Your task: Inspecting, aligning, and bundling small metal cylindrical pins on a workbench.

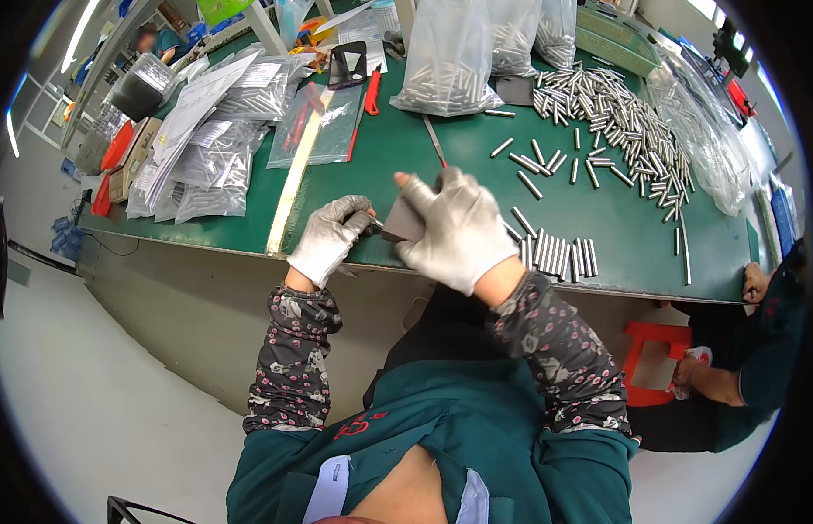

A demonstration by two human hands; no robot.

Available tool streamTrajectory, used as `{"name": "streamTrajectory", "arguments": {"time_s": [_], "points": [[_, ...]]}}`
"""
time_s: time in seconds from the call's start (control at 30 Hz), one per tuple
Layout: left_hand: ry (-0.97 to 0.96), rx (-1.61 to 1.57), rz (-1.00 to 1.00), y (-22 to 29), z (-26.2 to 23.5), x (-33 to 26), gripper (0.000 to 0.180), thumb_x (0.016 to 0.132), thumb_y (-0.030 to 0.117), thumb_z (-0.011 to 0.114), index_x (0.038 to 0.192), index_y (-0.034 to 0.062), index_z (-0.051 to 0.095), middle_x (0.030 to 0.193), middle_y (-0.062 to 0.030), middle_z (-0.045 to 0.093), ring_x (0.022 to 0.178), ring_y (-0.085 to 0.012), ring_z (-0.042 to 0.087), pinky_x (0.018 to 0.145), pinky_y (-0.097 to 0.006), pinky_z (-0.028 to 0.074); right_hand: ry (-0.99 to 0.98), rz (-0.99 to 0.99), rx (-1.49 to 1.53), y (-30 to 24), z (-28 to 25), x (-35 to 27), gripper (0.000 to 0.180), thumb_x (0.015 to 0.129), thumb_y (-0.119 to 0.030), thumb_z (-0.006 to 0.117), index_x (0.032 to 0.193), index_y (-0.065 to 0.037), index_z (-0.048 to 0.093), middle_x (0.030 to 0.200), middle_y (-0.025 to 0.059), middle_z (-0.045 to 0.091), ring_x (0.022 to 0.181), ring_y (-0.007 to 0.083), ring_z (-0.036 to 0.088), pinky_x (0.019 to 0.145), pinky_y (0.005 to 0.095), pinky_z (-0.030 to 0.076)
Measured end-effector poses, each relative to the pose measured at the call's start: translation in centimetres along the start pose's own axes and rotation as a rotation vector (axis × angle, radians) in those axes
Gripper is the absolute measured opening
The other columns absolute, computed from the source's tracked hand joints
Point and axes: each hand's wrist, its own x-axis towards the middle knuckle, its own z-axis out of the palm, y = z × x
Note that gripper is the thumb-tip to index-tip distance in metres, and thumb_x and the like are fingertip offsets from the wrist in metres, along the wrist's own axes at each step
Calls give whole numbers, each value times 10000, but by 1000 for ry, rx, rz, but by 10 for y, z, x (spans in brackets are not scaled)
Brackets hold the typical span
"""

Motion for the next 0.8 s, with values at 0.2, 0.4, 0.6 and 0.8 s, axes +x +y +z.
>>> {"name": "streamTrajectory", "arguments": {"time_s": [0.2, 0.4, 0.6, 0.8], "points": [[24, 56, 20, 4, 0, -3, 139, 860, 101, 596, 964, 20, 640, 901, -130, 671, 834, -285, 638, 755, -340, 496, -12, 44, -268, -10, 16, 9, 495, 738, -359, 654, 1189, -155, 628, 1000, 144, 582, 950, 300, 567, 832, 403, 447], [32, 112, 120, 3, 0, -1, 145, 861, 102, 597, 976, 22, 638, 904, -131, 669, 836, -301, 633, 746, -351, 498, -172, -170, -25, -14, 15, 8, 515, 746, -382, 659, 1205, -153, 613, 1046, 142, 565, 976, 308, 549, 824, 409, 446], [28, 88, 66, 2, 1, -2, 139, 857, 100, 603, 970, 29, 642, 913, -141, 665, 845, -313, 633, 739, -358, 501, -82, -188, -82, -7, 21, 6, 547, 742, -387, 676, 1243, -181, 597, 1136, 185, 560, 970, 333, 547, 849, 428, 446], [-36, 106, 57, 6, -1, 1, 136, 864, 107, 611, 967, 29, 652, 890, -133, 675, 821, -275, 651, 736, -335, 506, -32, -23, -243, -1, 23, 5, 555, 723, -388, 691, 1234, -192, 600, 1109, 133, 560, 997, 303, 532, 850, 410, 439]]}}
